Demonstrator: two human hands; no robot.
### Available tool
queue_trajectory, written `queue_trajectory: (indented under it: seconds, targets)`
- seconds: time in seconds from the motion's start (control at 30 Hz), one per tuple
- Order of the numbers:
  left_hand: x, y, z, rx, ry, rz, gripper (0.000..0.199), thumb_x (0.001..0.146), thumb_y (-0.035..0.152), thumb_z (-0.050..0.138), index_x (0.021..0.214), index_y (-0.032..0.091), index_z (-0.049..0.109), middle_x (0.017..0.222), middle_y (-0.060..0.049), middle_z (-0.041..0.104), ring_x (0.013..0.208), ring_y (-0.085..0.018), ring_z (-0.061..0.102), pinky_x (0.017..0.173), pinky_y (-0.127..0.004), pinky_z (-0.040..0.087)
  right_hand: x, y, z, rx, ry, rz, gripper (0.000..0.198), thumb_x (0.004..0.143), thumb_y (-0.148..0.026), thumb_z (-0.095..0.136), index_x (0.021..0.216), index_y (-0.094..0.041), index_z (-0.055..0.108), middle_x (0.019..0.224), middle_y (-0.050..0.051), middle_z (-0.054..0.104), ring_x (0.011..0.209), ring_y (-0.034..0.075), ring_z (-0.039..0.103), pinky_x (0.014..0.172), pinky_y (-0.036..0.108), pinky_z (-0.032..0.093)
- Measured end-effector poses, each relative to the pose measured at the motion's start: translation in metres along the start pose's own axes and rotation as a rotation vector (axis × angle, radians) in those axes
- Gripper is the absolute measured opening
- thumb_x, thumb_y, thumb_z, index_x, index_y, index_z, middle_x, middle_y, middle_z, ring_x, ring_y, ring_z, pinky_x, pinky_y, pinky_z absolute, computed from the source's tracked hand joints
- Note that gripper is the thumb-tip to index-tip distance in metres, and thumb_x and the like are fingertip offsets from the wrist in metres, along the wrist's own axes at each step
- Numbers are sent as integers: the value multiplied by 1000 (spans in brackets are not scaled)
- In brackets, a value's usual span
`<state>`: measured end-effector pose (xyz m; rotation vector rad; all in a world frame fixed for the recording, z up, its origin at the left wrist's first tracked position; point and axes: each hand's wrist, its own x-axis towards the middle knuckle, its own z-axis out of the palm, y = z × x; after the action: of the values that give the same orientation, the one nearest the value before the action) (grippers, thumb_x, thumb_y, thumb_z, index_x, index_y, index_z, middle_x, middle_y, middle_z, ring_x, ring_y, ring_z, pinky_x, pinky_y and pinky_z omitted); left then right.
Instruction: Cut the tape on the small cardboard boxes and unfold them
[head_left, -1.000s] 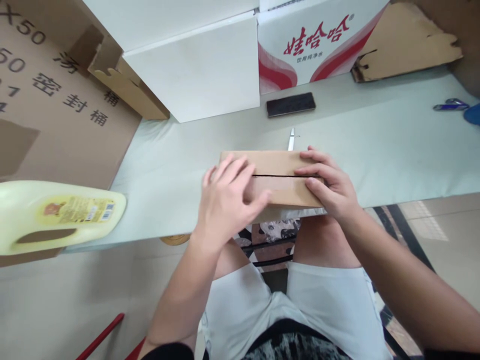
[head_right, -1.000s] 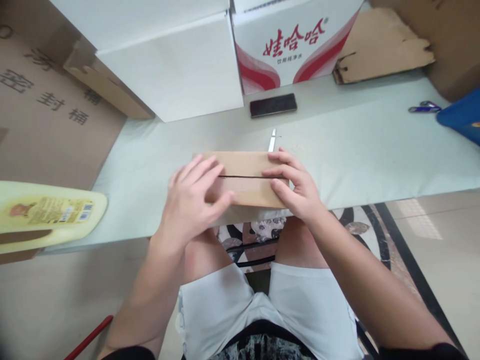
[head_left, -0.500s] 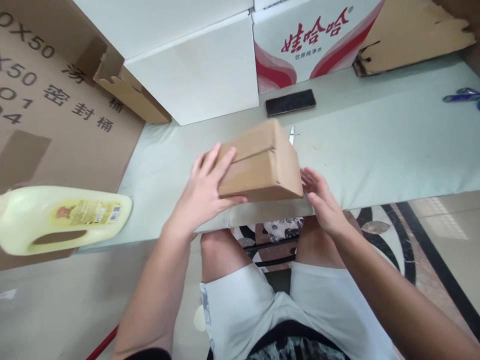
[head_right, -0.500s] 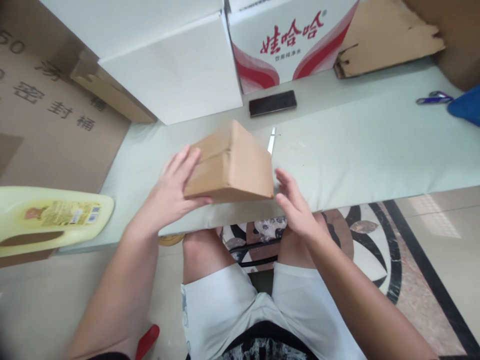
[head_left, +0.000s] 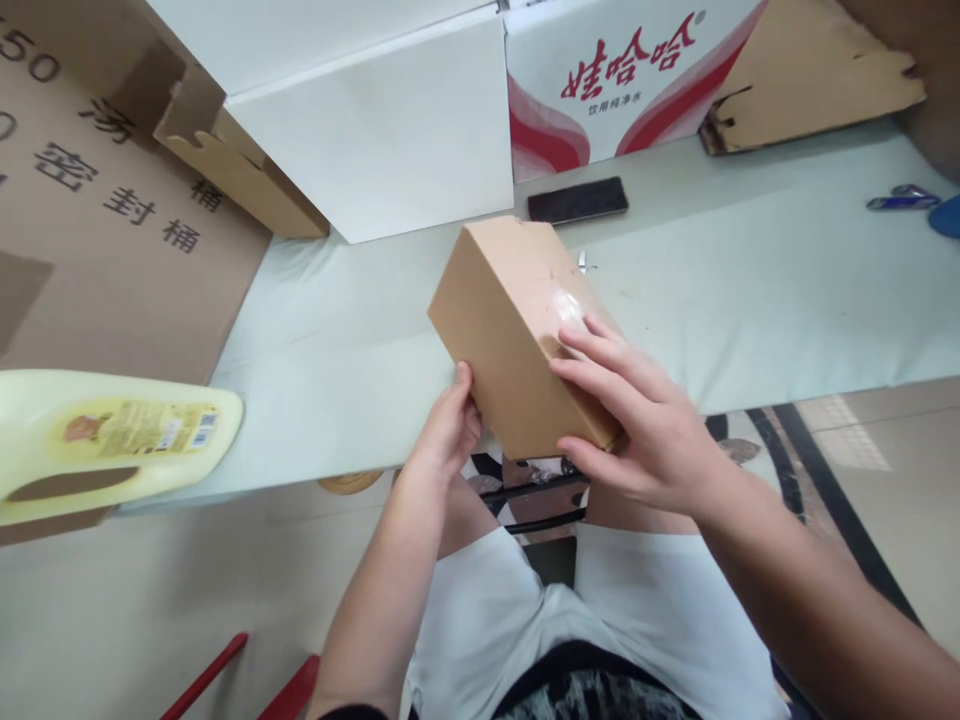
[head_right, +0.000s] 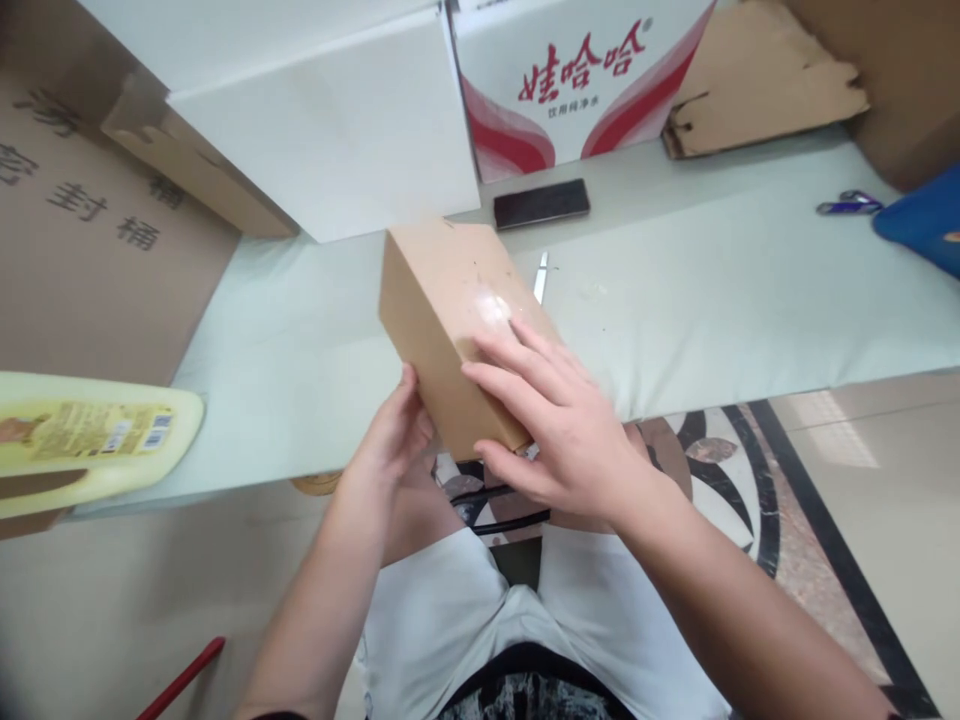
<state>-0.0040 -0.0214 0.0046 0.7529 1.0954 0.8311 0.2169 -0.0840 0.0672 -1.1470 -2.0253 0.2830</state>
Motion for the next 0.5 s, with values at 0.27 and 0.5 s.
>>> queue_trajectory:
  seconds: [0.27, 0.5]
  targets:
    - [2, 17, -34, 485, 374, 308, 46, 82, 36, 77, 123, 18, 67, 130, -14, 71, 121, -30, 68, 106, -47, 54, 17, -21, 14, -214, -118, -97, 37, 96, -40, 65, 126, -19, 67, 132, 8, 73, 142, 35, 57, 114, 52, 50]
    - [22, 98, -1, 945, 302, 1053, 26, 91, 29, 69, 117, 25, 70, 127, -6, 69, 128, -26, 63, 115, -44, 48, 14, -31, 31, -283, -148, -129, 32, 99, -37, 58, 126, -22, 70, 133, 4, 74, 137, 30, 61, 111, 49, 47]
